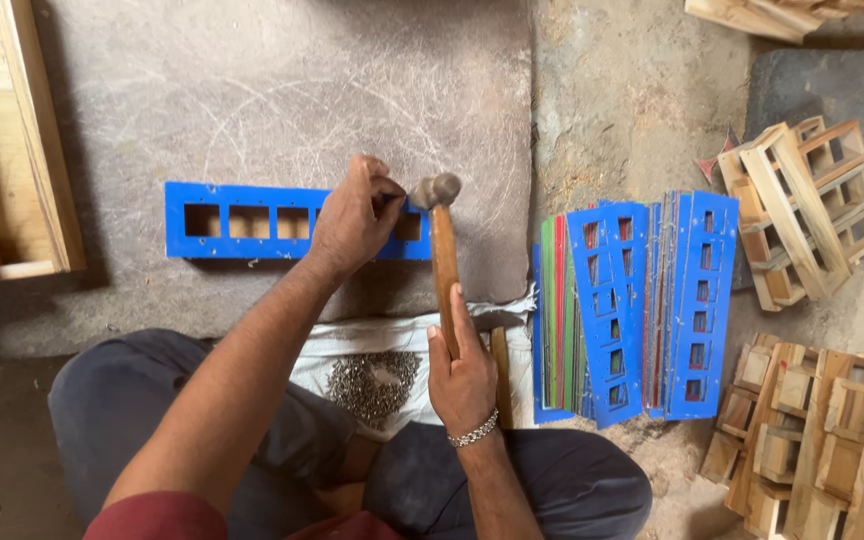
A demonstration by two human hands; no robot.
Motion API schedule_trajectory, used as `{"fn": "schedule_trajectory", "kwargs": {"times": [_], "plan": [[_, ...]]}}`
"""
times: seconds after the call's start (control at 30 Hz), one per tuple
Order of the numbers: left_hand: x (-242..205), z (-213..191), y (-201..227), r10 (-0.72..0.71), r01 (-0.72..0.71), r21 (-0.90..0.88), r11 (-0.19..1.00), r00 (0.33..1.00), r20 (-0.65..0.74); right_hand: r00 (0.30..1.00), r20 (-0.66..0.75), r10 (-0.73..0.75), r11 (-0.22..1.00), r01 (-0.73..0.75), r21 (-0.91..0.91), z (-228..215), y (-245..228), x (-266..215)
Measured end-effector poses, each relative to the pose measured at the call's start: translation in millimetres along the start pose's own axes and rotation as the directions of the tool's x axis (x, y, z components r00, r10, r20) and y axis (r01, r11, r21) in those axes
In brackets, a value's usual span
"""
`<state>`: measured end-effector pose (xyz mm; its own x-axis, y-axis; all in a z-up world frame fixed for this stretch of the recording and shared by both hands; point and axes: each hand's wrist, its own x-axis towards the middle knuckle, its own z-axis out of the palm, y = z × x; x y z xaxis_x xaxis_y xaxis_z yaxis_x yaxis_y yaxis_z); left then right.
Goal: The person sits on the floor and assembles small wooden frames using blue plastic jigs. They place a wooden piece into the jig, position nails, and hammer them in with a wooden mallet. The person repeats this process for multiple frames, stacking completed units aside.
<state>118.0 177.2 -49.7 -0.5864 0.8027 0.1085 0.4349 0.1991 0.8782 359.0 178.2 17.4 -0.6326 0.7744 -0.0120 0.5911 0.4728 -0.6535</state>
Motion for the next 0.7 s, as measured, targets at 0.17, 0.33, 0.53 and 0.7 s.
{"fn": "schedule_trajectory", "kwargs": {"times": [0.17, 0.33, 0.53, 0.7], "plan": [[-3, 2, -2, -0.03, 0.028, -0.05, 0.998, 0.999, -0.021, 1.0, -0.004, -0.019, 0.999, 0.018, -0.03, 1, -1, 0], [0, 0, -1, -0.036, 0.036, -0.031, 0.999, 0.999, 0.003, 0.999, 0.017, 0.03, 0.998, -0.03, -0.048, 4, 4, 2], [0, 1, -1, -0.042, 0.042, -0.045, 0.998, 0.999, -0.009, 0.998, -0.031, -0.055, 0.998, 0.054, -0.035, 4, 9, 2], [0, 0, 1, -0.016, 0.016, -0.05, 0.999, 1.0, -0.006, 0.998, -0.017, -0.058, 0.995, 0.057, -0.076, 2, 7, 4]]}}
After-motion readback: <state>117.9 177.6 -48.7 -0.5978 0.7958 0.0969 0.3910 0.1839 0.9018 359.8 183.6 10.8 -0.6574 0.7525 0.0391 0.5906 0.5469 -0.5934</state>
